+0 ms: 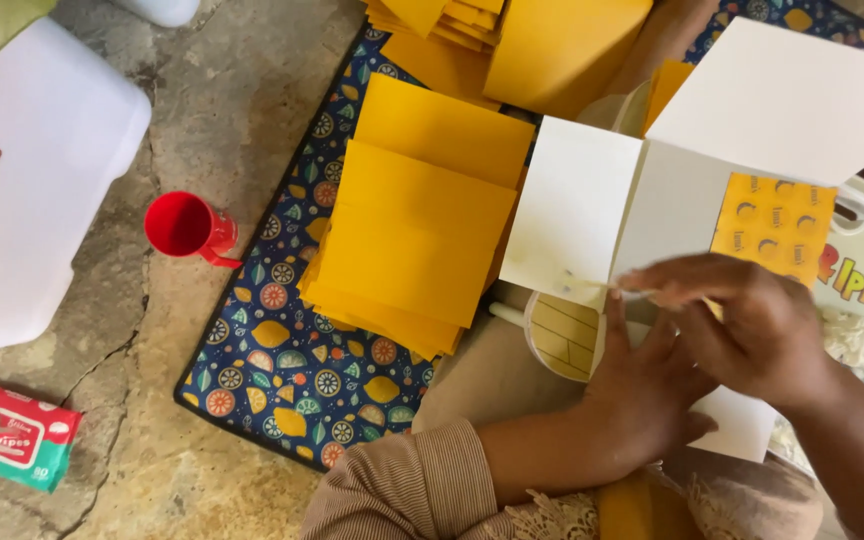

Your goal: Applying glue to the edges of yellow paper sheets and folding them to assemble envelopes or bags.

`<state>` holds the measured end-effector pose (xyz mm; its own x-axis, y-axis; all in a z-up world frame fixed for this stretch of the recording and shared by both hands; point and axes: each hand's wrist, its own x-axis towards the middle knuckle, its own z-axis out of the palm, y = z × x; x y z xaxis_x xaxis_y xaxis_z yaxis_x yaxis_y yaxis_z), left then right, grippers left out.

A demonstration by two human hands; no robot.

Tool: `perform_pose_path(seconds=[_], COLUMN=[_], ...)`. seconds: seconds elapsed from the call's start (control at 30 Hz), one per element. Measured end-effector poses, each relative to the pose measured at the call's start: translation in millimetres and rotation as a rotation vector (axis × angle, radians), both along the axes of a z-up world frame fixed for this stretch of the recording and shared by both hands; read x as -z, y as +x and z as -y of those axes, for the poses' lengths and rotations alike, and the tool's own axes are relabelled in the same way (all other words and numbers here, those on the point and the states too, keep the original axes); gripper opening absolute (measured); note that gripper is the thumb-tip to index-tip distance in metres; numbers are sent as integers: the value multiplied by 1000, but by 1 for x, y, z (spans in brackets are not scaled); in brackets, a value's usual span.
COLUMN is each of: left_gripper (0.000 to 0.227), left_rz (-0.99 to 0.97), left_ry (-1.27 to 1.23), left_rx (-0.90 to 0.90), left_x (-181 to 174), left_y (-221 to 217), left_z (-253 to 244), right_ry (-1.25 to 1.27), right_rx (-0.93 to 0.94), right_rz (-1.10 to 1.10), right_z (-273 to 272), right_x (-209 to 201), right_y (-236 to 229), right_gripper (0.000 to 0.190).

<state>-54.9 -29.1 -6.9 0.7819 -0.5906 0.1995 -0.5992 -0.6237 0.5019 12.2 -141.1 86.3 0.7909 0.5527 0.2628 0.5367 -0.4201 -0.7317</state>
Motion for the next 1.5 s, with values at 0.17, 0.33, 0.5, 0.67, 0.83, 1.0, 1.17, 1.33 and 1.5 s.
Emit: perform_pose_path(seconds=[0.17, 0.33, 0.5, 0.67, 0.83, 1.0, 1.17, 1.33, 1.5], left_gripper=[66, 69, 64, 40, 44, 50, 75, 72, 76], left_rz=[118, 115, 27, -240, -165, -224, -2, 165, 245], left_ry=[-43, -91, 95, -387, -347, -526, -349, -233, -122], left_rx=[-75, -64, -14, 80, 80, 87, 2, -50, -128], left_x=[4, 3, -4, -2, 11, 8, 4, 16, 8], left_y=[-5, -4, 2, -2, -1, 0, 3, 0, 1], left_z=[3, 3, 1, -11, -6, -18, -19, -7, -9], right_ry=[-96, -138, -35, -63, 0, -59, -125, -142, -106], right_rx=[71, 118, 9, -85, -118, -122, -39, 71, 111], right_rz=[47, 124, 155, 193, 163, 196, 280, 403, 446], right_z=[33, 23, -19, -53, -47, -52, -57, -67, -71], right_x=[19, 33, 39, 30, 30, 24, 19, 14, 16], right_y=[-16, -17, 1, 13, 13, 17, 38, 68, 87], right_gripper=[34, 28, 31, 32, 37, 31, 34, 33, 27])
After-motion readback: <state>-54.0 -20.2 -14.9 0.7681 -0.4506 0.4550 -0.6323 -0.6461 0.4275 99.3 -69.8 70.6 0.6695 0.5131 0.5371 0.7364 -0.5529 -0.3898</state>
